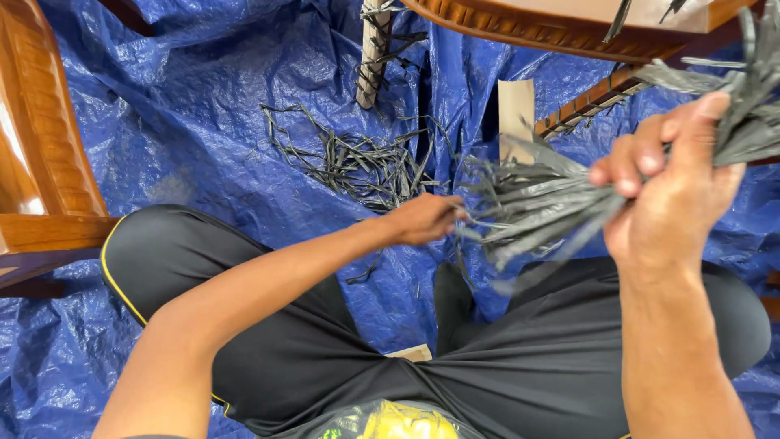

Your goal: Untying and removing protective plastic strips and cardboard from wooden chairs.

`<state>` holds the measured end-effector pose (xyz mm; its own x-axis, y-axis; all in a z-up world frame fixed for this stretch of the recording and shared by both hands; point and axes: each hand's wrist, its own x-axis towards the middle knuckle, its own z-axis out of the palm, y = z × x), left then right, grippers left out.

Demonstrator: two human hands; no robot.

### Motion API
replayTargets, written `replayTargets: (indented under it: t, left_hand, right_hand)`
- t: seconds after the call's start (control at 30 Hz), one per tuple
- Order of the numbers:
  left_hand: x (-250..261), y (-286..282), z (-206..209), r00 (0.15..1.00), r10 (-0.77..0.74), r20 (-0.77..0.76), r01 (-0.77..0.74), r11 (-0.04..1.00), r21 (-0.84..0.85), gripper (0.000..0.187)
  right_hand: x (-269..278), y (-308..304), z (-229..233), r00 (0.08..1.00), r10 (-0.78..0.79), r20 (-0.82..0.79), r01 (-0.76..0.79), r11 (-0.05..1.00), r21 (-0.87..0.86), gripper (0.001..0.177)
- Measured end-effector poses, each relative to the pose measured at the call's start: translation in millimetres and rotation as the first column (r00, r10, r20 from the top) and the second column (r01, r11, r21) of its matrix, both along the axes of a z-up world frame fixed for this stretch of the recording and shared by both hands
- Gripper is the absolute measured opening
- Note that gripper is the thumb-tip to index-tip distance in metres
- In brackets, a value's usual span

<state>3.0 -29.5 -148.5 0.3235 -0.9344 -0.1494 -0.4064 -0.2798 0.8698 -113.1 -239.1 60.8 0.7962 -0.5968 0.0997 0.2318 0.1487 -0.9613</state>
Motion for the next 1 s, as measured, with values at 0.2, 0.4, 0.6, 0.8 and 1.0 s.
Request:
replayTargets:
  t: [0.2,0.4,0.6,0.8,1.0]
  left_hand:
    - [74.2,-11.1,-174.3,0.886,0.456,-0.087,-0.436,0.881,0.182,0.033]
    - [96.4,-79.0,-155.4,0.505,0.714,-0.484,-0.712,0.662,0.233,0.055]
    - [112.4,-124.5,-217.2,0.148,0.715,-0.684,-0.801,0.492,0.342,0.058]
    - [133.3,-112.4,-198.4,0.063,0.676,-0.734,-0.837,0.436,0.33,0.06]
    - [138.7,-90.7,-191.9,0.152,0.668,-0.728,-0.9,0.399,0.178,0.037]
  right_hand:
    - [-18.4,-12.5,10.3,0.997,0.008,-0.076,-0.003,0.998,0.069,0.045]
    - [-14.5,-4.5,11.9,0.975,-0.019,-0.223,0.022,1.0,0.013,0.048]
    - [-8.6,0.4,15.4,0.967,-0.009,-0.255,0.017,0.999,0.027,0.049]
    - [-0.1,7.1,17.1,0.948,-0.027,-0.318,0.047,0.997,0.055,0.038]
    - [3.9,10.9,13.7,0.95,0.012,-0.311,0.004,0.999,0.051,0.036]
